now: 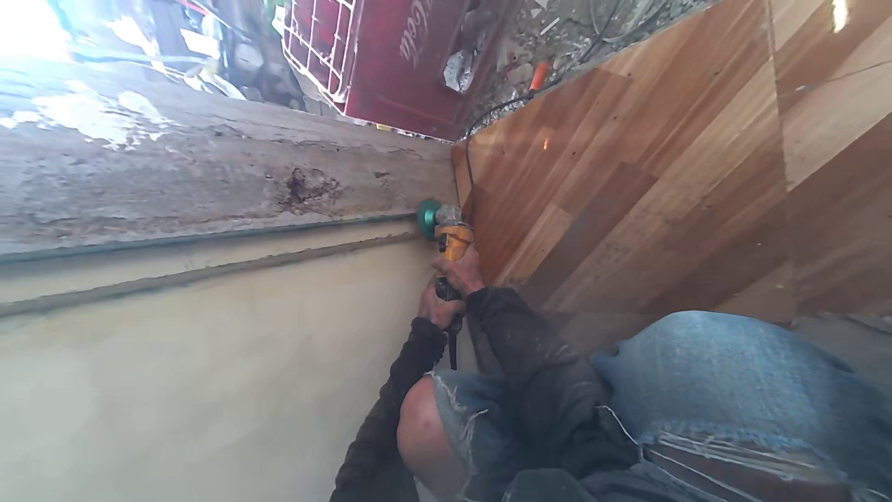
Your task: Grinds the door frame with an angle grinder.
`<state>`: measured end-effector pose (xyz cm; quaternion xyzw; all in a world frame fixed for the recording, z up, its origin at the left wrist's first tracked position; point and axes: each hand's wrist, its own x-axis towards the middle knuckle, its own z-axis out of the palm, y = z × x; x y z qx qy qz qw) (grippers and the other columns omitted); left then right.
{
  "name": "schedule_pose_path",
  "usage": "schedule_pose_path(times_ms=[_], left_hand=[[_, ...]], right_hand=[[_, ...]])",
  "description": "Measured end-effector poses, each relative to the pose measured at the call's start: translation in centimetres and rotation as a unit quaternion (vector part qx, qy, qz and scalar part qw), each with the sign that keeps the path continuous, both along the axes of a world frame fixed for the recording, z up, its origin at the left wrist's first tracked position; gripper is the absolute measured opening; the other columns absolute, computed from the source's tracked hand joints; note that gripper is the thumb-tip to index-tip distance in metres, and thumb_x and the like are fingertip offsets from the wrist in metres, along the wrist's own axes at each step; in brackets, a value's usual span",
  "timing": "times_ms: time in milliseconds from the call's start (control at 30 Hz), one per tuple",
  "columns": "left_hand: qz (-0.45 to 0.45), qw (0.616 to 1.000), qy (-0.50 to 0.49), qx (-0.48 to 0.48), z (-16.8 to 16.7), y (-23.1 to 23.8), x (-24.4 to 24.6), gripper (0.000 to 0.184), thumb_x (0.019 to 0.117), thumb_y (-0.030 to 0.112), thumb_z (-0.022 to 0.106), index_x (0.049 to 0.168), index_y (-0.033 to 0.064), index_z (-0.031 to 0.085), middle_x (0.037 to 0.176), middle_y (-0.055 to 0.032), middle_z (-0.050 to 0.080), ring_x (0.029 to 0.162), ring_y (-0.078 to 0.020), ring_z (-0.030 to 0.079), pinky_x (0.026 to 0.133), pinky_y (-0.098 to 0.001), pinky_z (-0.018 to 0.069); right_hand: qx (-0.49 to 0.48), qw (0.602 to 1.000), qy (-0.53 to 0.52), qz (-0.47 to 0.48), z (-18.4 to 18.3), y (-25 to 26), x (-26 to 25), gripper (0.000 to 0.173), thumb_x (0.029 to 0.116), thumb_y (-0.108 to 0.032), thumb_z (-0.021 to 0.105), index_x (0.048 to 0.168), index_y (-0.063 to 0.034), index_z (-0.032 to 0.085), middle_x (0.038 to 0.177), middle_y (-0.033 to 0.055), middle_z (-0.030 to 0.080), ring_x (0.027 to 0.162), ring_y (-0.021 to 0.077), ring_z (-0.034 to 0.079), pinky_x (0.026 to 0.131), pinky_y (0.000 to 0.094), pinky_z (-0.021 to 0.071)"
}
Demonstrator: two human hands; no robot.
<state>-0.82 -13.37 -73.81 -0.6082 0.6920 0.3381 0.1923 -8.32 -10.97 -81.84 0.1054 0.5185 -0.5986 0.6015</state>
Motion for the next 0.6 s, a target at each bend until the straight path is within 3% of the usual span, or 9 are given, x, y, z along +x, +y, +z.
schedule_pose_path(times_ms=[133,233,433,600], left_hand=[[-0.016,1.000,-0.018,0.012,-1.1,-1.0,-0.8,0.063,0.0717,0.001,0.080,0.130,-0.0007,0.056,0.100,-0.0175,0.069,0.083,-0.0247,0.070,0.077,-0.0436,0.0598],[-0.019,1.000,-0.012,0.015,-1.7,-1.6,-1.1,0.058,0.0719,0.002,0.079,0.126,-0.0005,0.058,0.098,-0.0169,0.069,0.081,-0.0247,0.070,0.074,-0.0434,0.0601],[-0.029,0.998,-0.045,0.022,-2.6,-2.2,-1.4,0.060,0.0757,0.005,0.080,0.131,-0.0001,0.057,0.104,-0.0184,0.069,0.088,-0.0262,0.070,0.081,-0.0455,0.0590],[-0.017,0.999,-0.023,0.026,-2.9,-2.2,-1.3,0.058,0.0739,0.005,0.080,0.127,-0.0012,0.058,0.099,-0.0177,0.069,0.080,-0.0247,0.070,0.075,-0.0433,0.0604]], right_hand=[[0.006,1.000,-0.005,-0.012,-1.2,-0.7,-0.6,0.088,0.0742,-0.026,0.088,0.143,0.0030,0.041,0.121,0.0266,0.062,0.109,0.0375,0.064,0.092,0.0546,0.0537],[0.017,1.000,-0.003,-0.020,-1.4,-1.1,-1.3,0.086,0.0728,-0.023,0.088,0.141,0.0042,0.042,0.120,0.0261,0.062,0.110,0.0363,0.064,0.093,0.0530,0.0536],[0.034,0.999,-0.007,-0.016,-2.3,-1.4,-1.6,0.088,0.0721,-0.024,0.089,0.141,0.0037,0.043,0.120,0.0257,0.063,0.111,0.0367,0.064,0.095,0.0544,0.0537],[0.030,0.999,-0.025,-0.030,-2.7,-1.5,-1.4,0.088,0.0723,-0.022,0.089,0.142,0.0028,0.042,0.120,0.0260,0.063,0.110,0.0366,0.064,0.094,0.0537,0.0542]])
